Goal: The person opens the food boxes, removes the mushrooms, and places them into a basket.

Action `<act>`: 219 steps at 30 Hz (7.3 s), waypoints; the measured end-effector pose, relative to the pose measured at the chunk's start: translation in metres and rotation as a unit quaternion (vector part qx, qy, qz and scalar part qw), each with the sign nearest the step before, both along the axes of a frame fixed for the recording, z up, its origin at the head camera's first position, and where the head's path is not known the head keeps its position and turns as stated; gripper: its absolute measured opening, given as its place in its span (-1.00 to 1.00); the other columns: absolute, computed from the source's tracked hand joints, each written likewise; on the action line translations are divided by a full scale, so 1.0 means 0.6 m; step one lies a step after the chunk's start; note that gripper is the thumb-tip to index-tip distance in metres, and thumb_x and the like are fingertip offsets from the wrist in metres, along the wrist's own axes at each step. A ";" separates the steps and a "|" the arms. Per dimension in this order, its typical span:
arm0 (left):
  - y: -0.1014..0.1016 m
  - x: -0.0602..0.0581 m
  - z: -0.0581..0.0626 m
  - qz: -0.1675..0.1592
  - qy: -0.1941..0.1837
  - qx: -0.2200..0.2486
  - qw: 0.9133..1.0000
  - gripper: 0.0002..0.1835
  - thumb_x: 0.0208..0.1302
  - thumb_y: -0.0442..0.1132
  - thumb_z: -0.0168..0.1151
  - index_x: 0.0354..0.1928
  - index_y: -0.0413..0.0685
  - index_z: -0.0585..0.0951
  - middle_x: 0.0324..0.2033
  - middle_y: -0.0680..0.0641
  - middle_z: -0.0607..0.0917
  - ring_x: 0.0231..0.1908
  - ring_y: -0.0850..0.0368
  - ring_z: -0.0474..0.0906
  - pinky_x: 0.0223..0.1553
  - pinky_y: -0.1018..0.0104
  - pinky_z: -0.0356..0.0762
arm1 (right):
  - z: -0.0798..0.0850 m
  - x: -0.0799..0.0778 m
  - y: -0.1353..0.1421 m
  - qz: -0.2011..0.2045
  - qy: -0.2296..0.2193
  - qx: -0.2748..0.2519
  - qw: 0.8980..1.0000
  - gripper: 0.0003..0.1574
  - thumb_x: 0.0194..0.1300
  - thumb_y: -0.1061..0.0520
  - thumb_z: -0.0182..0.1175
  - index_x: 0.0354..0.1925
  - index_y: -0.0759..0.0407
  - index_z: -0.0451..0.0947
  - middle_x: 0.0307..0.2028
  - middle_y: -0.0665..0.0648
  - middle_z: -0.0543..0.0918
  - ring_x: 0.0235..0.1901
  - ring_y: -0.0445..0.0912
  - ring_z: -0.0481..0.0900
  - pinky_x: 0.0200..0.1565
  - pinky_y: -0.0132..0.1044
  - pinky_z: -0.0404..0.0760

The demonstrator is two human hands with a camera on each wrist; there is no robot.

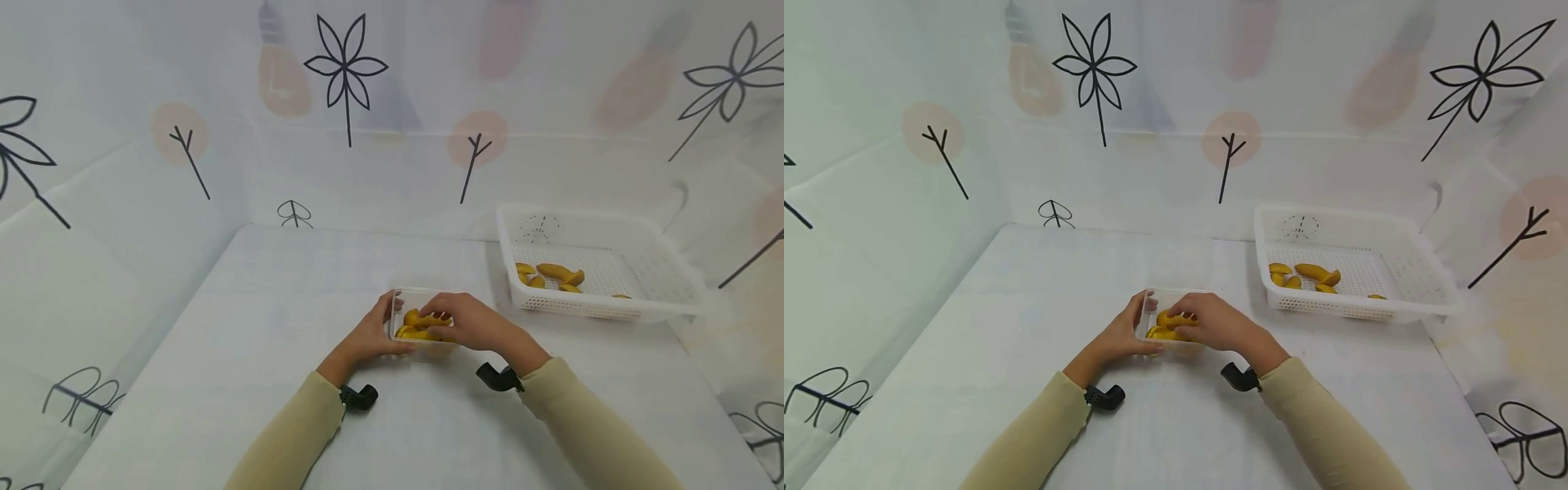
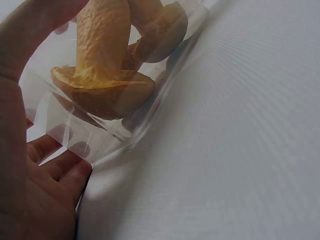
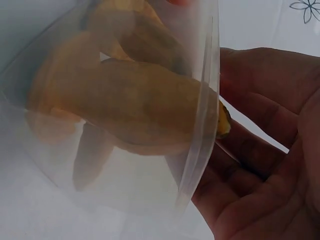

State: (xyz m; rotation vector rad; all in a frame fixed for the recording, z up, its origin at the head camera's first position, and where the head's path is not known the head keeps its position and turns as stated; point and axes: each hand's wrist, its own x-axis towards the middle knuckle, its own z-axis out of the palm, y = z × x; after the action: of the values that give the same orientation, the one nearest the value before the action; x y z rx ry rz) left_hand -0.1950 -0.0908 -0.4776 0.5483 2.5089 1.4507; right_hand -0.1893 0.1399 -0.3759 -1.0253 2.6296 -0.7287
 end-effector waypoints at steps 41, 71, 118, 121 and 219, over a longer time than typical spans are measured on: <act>0.001 0.000 0.001 -0.004 0.006 0.006 1.000 0.19 -0.10 0.12 0.55 0.48 0.16 -0.02 0.36 -0.05 0.31 0.41 -0.02 0.25 0.42 0.10 0.23 | 0.006 -0.015 -0.016 0.036 0.011 0.037 0.999 -0.78 0.32 0.11 0.23 -0.09 0.07 0.71 -0.14 -0.03 0.74 -0.17 -0.22 0.62 -0.04 -0.28 0.66; 0.000 0.001 0.008 -0.004 -0.001 -0.007 1.000 0.23 -0.14 0.17 0.55 0.49 0.18 -0.05 0.38 -0.06 0.30 0.42 0.00 0.23 0.44 0.09 0.19 | 0.061 -0.020 0.080 -0.096 0.061 -0.039 0.993 -0.76 0.35 0.19 0.19 -0.04 0.02 0.67 -0.09 0.04 0.72 -0.16 -0.11 0.64 -0.11 -0.18 0.70; 0.002 0.000 0.005 0.000 0.005 -0.007 1.000 0.20 -0.11 0.03 0.57 0.48 0.19 -0.03 0.38 -0.05 0.31 0.41 0.04 0.24 0.44 0.11 0.19 | 0.059 -0.052 0.273 -0.332 0.073 -0.043 0.939 -0.51 0.47 -0.10 0.01 0.16 0.15 0.55 0.08 0.37 0.59 -0.07 0.17 0.56 -0.27 -0.28 0.54; 0.003 0.001 0.006 0.000 0.002 -0.008 1.000 0.20 -0.12 0.04 0.57 0.48 0.20 -0.03 0.38 -0.04 0.31 0.40 0.04 0.24 0.45 0.12 0.18 | 0.052 -0.057 0.284 -0.350 0.066 -0.039 0.934 -0.49 0.48 -0.12 -0.02 0.18 0.14 0.54 0.12 0.37 0.56 0.00 0.20 0.51 -0.19 -0.16 0.54; 0.003 0.001 -0.002 0.008 -0.003 -0.005 1.000 0.22 -0.15 0.12 0.57 0.49 0.20 -0.02 0.38 -0.02 0.31 0.40 0.02 0.25 0.44 0.10 0.20 | 0.014 -0.025 0.166 -0.252 0.198 -0.086 0.943 -0.74 0.32 0.13 0.23 -0.03 0.14 0.65 0.00 0.23 0.67 0.01 0.18 0.58 0.00 0.14 0.55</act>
State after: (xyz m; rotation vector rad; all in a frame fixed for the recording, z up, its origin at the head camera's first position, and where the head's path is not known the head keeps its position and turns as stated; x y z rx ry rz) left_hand -0.1945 -0.0889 -0.4788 0.5217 2.5212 1.4422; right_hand -0.2043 0.2394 -0.3674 -0.5727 3.2879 -0.9507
